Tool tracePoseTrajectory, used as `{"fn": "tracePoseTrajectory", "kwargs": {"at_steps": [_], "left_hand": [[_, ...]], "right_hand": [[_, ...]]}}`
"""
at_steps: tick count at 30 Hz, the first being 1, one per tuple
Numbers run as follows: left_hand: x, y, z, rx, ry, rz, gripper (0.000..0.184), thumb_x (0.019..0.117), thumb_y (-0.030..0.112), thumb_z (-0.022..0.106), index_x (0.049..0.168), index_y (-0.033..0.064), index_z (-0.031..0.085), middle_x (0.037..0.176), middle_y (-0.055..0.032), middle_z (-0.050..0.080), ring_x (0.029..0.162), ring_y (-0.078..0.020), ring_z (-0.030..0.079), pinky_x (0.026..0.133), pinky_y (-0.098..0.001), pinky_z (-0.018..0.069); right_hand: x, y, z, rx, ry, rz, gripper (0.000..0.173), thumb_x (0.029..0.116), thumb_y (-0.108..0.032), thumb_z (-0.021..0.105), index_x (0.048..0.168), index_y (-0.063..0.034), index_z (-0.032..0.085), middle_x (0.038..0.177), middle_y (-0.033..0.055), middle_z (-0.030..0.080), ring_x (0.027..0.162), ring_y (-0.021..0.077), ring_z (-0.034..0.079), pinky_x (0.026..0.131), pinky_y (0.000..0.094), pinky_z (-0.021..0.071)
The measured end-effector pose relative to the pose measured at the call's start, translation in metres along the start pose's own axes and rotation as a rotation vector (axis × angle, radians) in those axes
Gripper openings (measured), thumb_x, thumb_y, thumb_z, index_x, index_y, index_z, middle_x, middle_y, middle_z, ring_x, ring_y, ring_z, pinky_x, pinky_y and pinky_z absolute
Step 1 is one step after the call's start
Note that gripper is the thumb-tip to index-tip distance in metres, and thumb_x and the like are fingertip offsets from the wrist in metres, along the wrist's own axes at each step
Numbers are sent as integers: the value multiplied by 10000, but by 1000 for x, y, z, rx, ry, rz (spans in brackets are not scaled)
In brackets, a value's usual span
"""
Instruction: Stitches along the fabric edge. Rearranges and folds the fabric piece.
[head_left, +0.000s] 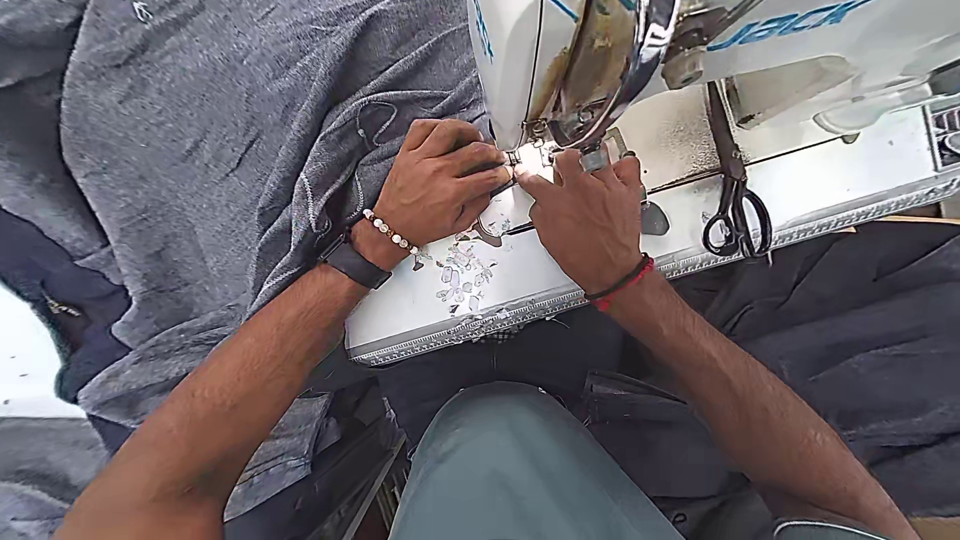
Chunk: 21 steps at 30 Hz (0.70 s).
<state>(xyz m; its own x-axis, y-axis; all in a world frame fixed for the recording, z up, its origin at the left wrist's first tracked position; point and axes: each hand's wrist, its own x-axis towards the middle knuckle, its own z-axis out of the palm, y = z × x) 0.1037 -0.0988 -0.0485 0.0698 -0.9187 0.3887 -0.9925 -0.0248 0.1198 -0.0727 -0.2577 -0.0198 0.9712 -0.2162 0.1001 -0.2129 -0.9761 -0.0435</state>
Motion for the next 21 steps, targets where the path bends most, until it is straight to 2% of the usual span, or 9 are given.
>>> {"fn": "tracePoseTrajectory", "kwargs": {"at_steps": [5, 6, 7, 9, 10, 12, 14, 17, 21], "left_hand": [[7, -19, -2, -33, -13, 1, 327, 1021, 243, 510, 1239, 278, 750, 1250, -7, 718, 1277, -293, 551, 1094, -485, 333], [8, -24, -3, -45, -17, 10, 330, 1020, 239, 505, 1231, 281, 756, 1247, -7, 718, 1275, -295, 548, 1093, -487, 328], [9, -29, -4, -49, -19, 22, 330, 1017, 236, 501, 1213, 277, 763, 1251, -4, 718, 1275, -294, 547, 1090, -488, 327], [11, -38, -3, -40, -18, 36, 319, 1013, 235, 493, 1175, 260, 767, 1271, 1, 711, 1279, -291, 546, 1079, -492, 333], [12, -40, -3, -39, -23, 35, 314, 1013, 236, 492, 1169, 256, 763, 1274, -3, 707, 1279, -291, 542, 1075, -493, 331], [15, -44, -4, -30, -19, 34, 299, 1013, 243, 502, 1155, 261, 765, 1270, -9, 706, 1283, -292, 547, 1079, -499, 337], [14, -42, -3, -37, -17, 47, 295, 1010, 242, 512, 1153, 269, 770, 1270, -8, 707, 1280, -300, 547, 1074, -503, 345], [11, -35, -3, -50, -20, 64, 316, 1006, 237, 509, 1179, 288, 770, 1260, -6, 711, 1271, -302, 550, 1066, -494, 359], [7, -26, -2, -50, -28, 87, 331, 1015, 259, 521, 1247, 341, 743, 1229, -7, 714, 1266, -279, 555, 1083, -478, 361]], "right_hand": [[-5, 4, -12, 60, -12, 42, 347, 1005, -178, 550, 1307, -229, 714, 1255, 167, 644, 1142, 406, 587, 802, 598, 431], [-12, 20, -24, 128, 23, 103, 316, 1005, -213, 565, 1265, -159, 735, 1285, 189, 645, 1138, 423, 602, 798, 621, 451], [-19, 43, -39, 141, 58, 204, 349, 1023, -247, 548, 1293, -87, 700, 1328, 226, 623, 1169, 447, 608, 854, 654, 477], [-32, 110, -63, 54, 119, 492, 390, 1035, -280, 475, 1309, -74, 662, 1359, 246, 611, 1246, 446, 588, 969, 660, 463], [-38, 141, -61, -12, 126, 621, 391, 1020, -283, 452, 1282, -100, 678, 1336, 238, 634, 1247, 443, 596, 970, 666, 453], [-44, 177, -42, -71, 117, 684, 376, 1030, -269, 441, 1217, -85, 711, 1272, 272, 659, 1168, 508, 622, 890, 729, 450], [-45, 180, -25, -107, 136, 688, 362, 1007, -283, 458, 1144, -89, 731, 1190, 250, 682, 1070, 487, 656, 800, 698, 471], [-50, 173, -19, -78, 155, 659, 341, 1013, -285, 471, 1158, -97, 715, 1173, 255, 651, 1014, 482, 649, 735, 683, 480], [-63, 163, -12, -9, 185, 653, 395, 1024, -283, 464, 1338, -153, 663, 1345, 207, 623, 1140, 441, 638, 833, 669, 491]]}}
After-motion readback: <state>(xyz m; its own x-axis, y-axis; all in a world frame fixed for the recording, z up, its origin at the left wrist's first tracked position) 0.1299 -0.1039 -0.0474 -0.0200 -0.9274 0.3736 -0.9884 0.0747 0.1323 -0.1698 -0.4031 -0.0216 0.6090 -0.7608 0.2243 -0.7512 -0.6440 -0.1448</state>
